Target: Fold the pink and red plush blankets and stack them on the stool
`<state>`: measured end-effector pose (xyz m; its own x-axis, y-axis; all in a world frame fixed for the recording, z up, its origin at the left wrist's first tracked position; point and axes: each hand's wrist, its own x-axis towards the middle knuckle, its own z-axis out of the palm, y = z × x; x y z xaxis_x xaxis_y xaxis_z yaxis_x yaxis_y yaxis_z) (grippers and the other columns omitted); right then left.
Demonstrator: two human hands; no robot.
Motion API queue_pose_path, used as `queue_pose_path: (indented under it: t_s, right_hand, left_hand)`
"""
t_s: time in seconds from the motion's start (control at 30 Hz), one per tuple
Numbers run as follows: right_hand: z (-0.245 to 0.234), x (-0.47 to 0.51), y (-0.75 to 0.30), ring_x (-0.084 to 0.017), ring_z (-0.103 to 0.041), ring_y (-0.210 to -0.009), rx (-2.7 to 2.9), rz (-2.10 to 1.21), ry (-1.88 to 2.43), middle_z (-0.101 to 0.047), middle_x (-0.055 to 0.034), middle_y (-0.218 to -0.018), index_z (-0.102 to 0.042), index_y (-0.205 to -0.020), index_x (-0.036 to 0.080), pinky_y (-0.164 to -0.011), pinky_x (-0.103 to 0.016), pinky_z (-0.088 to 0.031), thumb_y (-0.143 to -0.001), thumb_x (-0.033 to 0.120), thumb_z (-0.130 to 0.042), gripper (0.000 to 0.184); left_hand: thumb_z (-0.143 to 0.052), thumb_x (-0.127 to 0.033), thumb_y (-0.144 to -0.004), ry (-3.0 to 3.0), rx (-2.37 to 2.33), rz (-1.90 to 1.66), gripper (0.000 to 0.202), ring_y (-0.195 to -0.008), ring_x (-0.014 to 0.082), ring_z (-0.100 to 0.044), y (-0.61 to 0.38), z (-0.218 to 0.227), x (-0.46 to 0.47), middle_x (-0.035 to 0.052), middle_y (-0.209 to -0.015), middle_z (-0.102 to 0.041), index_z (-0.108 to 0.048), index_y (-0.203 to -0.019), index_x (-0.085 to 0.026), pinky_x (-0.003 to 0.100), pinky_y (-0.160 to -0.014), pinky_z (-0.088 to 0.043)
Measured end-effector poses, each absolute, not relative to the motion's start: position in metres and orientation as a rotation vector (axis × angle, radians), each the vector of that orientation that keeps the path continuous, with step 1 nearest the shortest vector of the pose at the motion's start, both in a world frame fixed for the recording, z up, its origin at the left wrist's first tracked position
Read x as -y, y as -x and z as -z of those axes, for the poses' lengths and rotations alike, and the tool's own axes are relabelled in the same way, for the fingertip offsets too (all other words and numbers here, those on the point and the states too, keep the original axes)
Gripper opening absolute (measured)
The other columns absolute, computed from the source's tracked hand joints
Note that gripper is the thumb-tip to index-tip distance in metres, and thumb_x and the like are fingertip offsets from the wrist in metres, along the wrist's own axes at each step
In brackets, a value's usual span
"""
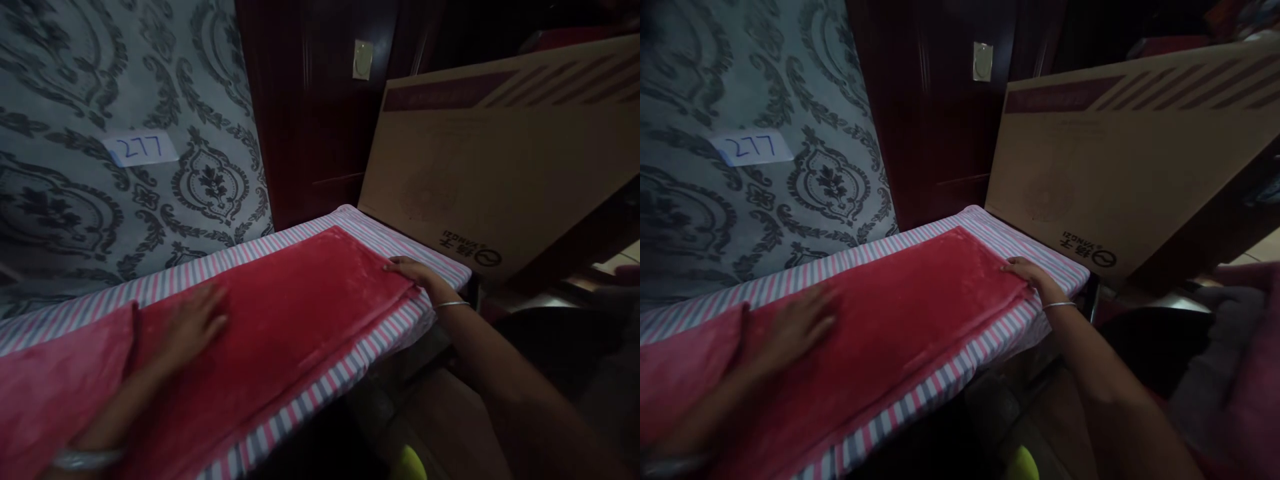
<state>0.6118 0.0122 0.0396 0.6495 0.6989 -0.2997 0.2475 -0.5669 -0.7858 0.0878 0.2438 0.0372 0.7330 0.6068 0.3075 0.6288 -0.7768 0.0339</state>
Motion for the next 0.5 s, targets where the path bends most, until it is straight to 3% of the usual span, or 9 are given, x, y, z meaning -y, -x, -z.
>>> queue_pose_path:
  t_s: [0.1, 0.2, 0.27, 0.33, 0.4, 0.5]
  right_hand:
    - [-0.072, -0.029, -0.578, -0.018, -0.063, -0.068, 0.817, -0.729, 2.010, -0.074, -0.0064, -0.086, -0.068, -0.107, 0.016, -0.062, -0.027, -0.051, -0.081, 0.039, -0.064, 0.035]
    - [-0.108, -0.052, -0.520, -0.016, -0.061, -0.067, 1.138, -0.530, 1.938, -0.072, -0.0028, -0.082, -0.069, -0.102, 0.017, -0.060, -0.025, -0.045, -0.083, 0.033, -0.061, 0.026]
    - [-0.123, -0.067, -0.471, -0.017, -0.063, -0.076, 1.442, -0.334, 1.957, -0.073, -0.0030, -0.089, -0.070, -0.098, 0.017, -0.066, -0.024, -0.044, -0.081, 0.027, -0.064, 0.020]
    - [-0.125, -0.075, -0.418, -0.019, -0.065, -0.081, 1.719, -0.199, 1.945, -0.074, -0.0043, -0.094, -0.071, -0.099, 0.018, -0.069, -0.025, -0.044, -0.081, 0.024, -0.064, 0.020]
    - [-0.114, -0.075, -0.370, -0.022, -0.067, -0.083, 1.940, -0.119, 1.873, -0.076, -0.0064, -0.098, -0.072, -0.103, 0.019, -0.068, -0.028, -0.045, -0.083, 0.022, -0.062, 0.023]
    - [-0.081, -0.060, -0.317, -0.025, -0.070, -0.082, 2.106, -0.043, 1.721, -0.077, -0.0087, -0.102, -0.071, -0.118, 0.019, -0.064, -0.030, -0.046, -0.080, 0.016, -0.062, 0.039]
  left_hand:
    - [-0.045, -0.045, -0.097, 3.070, 0.674, 0.289, 0.055, -0.149, 0.0316, -0.038, -0.135, -0.011, -0.195, 0.0082, -0.160, -0.044, -0.051, -0.149, -0.031, 0.060, -0.120, -0.027]
    - [-0.054, -0.044, -0.093, 3.278, 0.789, 0.424, 0.050, -0.150, 0.0349, -0.036, -0.149, 0.000, -0.176, 0.0085, -0.159, -0.046, -0.060, -0.141, -0.032, 0.068, -0.121, -0.015]
    - [-0.059, -0.049, -0.091, 3.442, 1.057, 0.786, 0.046, -0.144, 0.0336, -0.045, -0.146, -0.004, -0.182, 0.0095, -0.152, -0.055, -0.067, -0.132, -0.030, 0.063, -0.122, -0.020]
    - [-0.062, -0.055, -0.088, 3.497, 1.459, 1.334, 0.048, -0.133, 0.0318, -0.057, -0.144, -0.014, -0.194, 0.0116, -0.142, -0.063, -0.070, -0.127, -0.027, 0.055, -0.118, -0.036]
    - [-0.065, -0.060, -0.084, 3.474, 1.866, 1.832, 0.056, -0.116, 0.0316, -0.068, -0.146, -0.024, -0.206, 0.0145, -0.131, -0.070, -0.069, -0.125, -0.023, 0.050, -0.104, -0.051]
    - [-0.070, -0.056, -0.081, 3.445, 2.010, 2.493, 0.059, -0.099, 0.0299, -0.073, -0.159, -0.030, -0.216, 0.0168, -0.116, -0.074, -0.066, -0.125, -0.016, 0.044, -0.088, -0.059]
